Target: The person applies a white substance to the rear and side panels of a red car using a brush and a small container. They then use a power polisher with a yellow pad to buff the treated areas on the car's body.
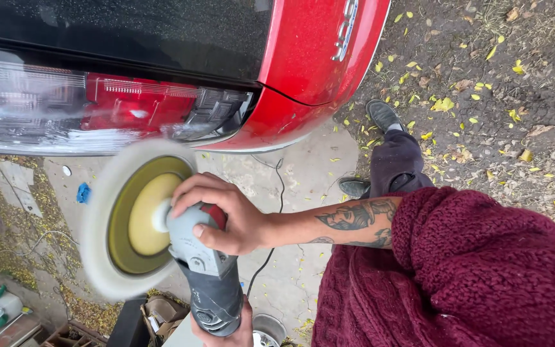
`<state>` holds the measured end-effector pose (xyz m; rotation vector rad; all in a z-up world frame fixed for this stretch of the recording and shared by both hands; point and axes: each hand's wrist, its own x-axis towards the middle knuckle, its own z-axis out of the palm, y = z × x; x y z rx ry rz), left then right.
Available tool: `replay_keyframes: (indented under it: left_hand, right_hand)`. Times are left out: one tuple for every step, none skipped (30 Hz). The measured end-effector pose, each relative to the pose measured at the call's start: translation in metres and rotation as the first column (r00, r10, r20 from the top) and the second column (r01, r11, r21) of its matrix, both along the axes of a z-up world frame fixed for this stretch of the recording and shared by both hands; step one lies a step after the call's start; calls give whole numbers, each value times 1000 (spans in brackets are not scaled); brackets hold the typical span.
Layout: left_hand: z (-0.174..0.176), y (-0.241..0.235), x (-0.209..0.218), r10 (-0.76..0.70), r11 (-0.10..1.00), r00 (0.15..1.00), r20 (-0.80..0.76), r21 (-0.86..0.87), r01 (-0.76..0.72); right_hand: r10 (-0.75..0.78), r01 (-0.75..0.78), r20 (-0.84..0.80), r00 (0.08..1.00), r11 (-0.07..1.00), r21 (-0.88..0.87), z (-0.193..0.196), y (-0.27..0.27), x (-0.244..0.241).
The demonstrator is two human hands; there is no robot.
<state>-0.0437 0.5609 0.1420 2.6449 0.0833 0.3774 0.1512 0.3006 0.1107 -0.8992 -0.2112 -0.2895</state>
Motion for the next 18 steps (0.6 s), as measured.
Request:
replay_keyframes:
  left_hand:
    - [-1, -3, 0, -1, 1000, 998, -57, 9, 1]
    - [-8, -9, -2, 1, 1000, 999, -55, 5, -1]
    - [-12, -13, -6, 157, 973, 985, -73, 184, -141]
    - [-16, -17, -9, 310, 895, 949, -65, 357, -268]
    - [-18, -23, -8, 310, 895, 949, -66, 356, -268]
    - [-19, -29, -8, 294, 911, 945, -141, 342, -232]
    - [-21, -35, -8, 281, 924, 936, -211, 325, -204]
    - [-22, -37, -7, 286, 923, 936, -207, 323, -210]
    - [-26, -41, -4, 379, 898, 869, -317, 353, -262]
    - [-30, -44, -1, 464, 869, 781, -419, 388, -308]
    - [-32, -49, 1, 476, 865, 779, -408, 379, -330]
    - [-33, -52, 4, 400, 906, 804, -440, 323, -274]
    - [-35, -57, 4, 326, 939, 823, -465, 264, -223]
    - [-36, -60, 7, 345, 934, 822, -452, 255, -252]
    - [-37, -62, 11, 340, 939, 786, -517, 225, -259]
    - [-38, -65, 16, 330, 944, 746, -579, 194, -267]
    - [-39, -66, 16, 337, 941, 749, -570, 182, -285]
    - [-40, -67, 17, 333, 943, 755, -565, 178, -282]
  right_hand:
    - [-2, 2, 2, 1000, 1000, -25, -3, -4, -1]
    - [0, 0, 5, 1000, 1000, -29, -11, -6, -3]
    - [-12, 12, -15, 1000, 999, -37, -19, -5, -7]
    - [-24, 23, -35, 999, 999, -45, -26, -4, -10]
    - [-24, 23, -36, 999, 999, -46, -34, -6, -13]
    - [-24, 21, -63, 998, 998, -52, -42, -7, -16]
    - [-17, 13, -84, 996, 998, -57, -49, -8, -19]
    - [-12, 7, -79, 997, 998, -58, -55, -10, -23]
    - [-20, 11, -103, 994, 996, -85, -63, -12, -24]
    - [-30, 15, -127, 991, 994, -112, -70, -15, -25]
    - [-12, 0, -110, 994, 993, -116, -74, -17, -27]
    - [-30, 11, -151, 988, 992, -125, -79, -18, -29]
    - [-41, 14, -191, 981, 991, -136, -83, -20, -33]
    - [-16, -9, -173, 985, 990, -141, -83, -22, -31]
    - [-39, 8, -195, 980, 987, -160, -82, -24, -30]
    - [-63, 24, -216, 974, 983, -180, -81, -26, -29]
    - [-49, 10, -202, 978, 982, -187, -76, -28, -26]
    - [-65, 24, -185, 981, 976, -215, -70, -30, -24]
